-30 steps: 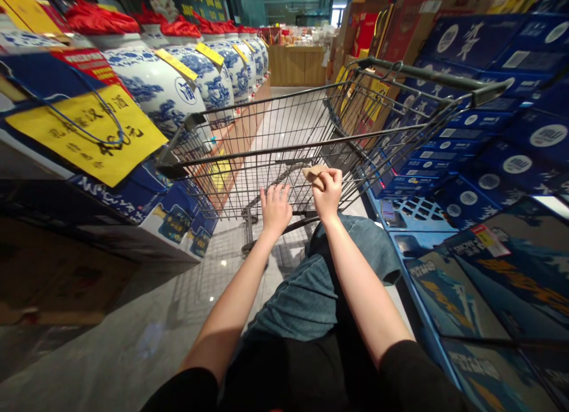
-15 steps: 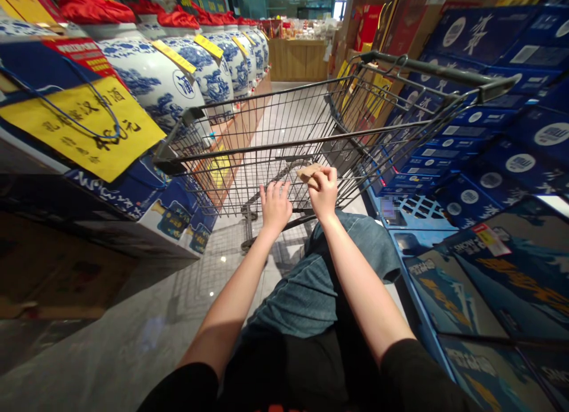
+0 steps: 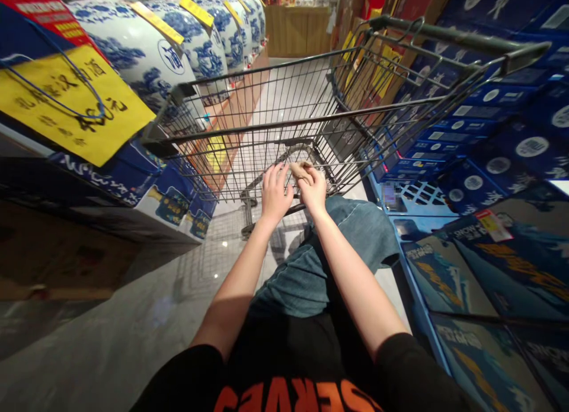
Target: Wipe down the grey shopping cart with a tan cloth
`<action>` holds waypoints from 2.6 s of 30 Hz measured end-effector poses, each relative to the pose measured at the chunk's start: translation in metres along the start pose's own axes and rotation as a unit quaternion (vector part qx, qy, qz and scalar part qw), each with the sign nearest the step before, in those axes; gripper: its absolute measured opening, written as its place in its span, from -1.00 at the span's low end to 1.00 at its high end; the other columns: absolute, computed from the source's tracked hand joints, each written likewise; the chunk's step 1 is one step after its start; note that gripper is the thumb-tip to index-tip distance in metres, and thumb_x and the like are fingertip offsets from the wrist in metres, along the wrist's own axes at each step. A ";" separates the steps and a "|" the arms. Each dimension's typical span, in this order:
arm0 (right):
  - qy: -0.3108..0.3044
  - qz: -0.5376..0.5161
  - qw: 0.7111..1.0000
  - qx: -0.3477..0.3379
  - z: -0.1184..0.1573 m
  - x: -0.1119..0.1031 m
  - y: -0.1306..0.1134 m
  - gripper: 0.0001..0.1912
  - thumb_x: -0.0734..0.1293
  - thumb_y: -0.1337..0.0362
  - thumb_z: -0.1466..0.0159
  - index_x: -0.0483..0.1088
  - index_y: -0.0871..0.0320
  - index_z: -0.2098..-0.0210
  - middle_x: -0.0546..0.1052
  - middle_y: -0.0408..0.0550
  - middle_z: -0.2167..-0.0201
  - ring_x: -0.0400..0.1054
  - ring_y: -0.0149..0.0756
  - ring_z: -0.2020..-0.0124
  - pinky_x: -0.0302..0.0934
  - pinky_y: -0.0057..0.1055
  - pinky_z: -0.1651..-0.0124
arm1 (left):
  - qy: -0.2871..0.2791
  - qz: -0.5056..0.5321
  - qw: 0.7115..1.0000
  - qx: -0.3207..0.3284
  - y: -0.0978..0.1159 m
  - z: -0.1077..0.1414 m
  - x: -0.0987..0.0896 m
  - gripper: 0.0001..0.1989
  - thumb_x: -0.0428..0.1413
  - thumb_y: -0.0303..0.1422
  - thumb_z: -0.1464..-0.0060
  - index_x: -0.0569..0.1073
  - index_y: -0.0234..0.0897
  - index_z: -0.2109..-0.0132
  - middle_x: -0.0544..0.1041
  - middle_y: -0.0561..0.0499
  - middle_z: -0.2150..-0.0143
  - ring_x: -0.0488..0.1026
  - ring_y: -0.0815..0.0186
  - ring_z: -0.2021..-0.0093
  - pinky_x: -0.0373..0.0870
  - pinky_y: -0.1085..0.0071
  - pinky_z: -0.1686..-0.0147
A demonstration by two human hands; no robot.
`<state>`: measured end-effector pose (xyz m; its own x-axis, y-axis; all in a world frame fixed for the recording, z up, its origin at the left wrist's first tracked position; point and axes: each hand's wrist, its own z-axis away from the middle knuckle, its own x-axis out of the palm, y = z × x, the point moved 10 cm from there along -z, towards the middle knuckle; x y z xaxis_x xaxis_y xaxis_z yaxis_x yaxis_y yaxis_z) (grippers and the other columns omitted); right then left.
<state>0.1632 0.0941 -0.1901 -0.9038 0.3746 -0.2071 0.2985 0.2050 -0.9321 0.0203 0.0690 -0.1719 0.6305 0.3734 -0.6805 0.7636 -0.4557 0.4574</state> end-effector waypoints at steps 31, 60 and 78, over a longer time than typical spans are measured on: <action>-0.205 0.298 0.923 -0.133 0.044 0.065 -0.030 -0.41 0.13 0.50 -0.31 0.43 0.24 -0.28 0.41 0.14 -0.34 0.23 -0.06 -0.36 0.17 -0.12 -0.41 | 0.167 -0.006 0.986 -0.026 -0.070 0.043 -0.027 -0.60 0.06 -0.55 -0.16 0.52 -0.17 -0.10 0.46 -0.17 -0.19 0.42 0.10 -0.26 0.33 0.13 -0.33; -0.167 0.325 0.925 -0.104 0.021 0.038 -0.031 -0.16 0.12 0.58 -0.21 0.20 0.14 -0.48 0.13 0.05 -0.53 -0.21 -0.06 -0.59 0.20 -0.03 -0.42 | 0.054 -0.044 0.996 0.058 -0.051 0.006 -0.021 -0.65 0.10 -0.59 -0.19 0.62 -0.13 0.01 0.60 -0.10 -0.03 0.40 0.05 -0.17 0.38 0.05 -0.23; -0.083 0.283 0.956 0.004 0.018 0.005 -0.013 -0.33 0.09 0.56 -0.26 0.42 0.19 -0.30 0.32 0.20 -0.37 0.10 -0.04 -0.44 0.20 -0.01 -0.43 | -0.033 -0.054 0.994 0.088 -0.027 -0.008 0.022 -0.61 0.07 -0.58 -0.21 0.63 -0.14 -0.06 0.62 -0.12 -0.02 0.39 0.04 -0.09 0.45 0.13 -0.07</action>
<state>0.1493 0.0765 -0.1840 -0.6353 0.2747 -0.7217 0.7515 0.0048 -0.6597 0.0147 0.0960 -0.1950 0.5321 0.3763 -0.7585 0.7861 -0.5522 0.2775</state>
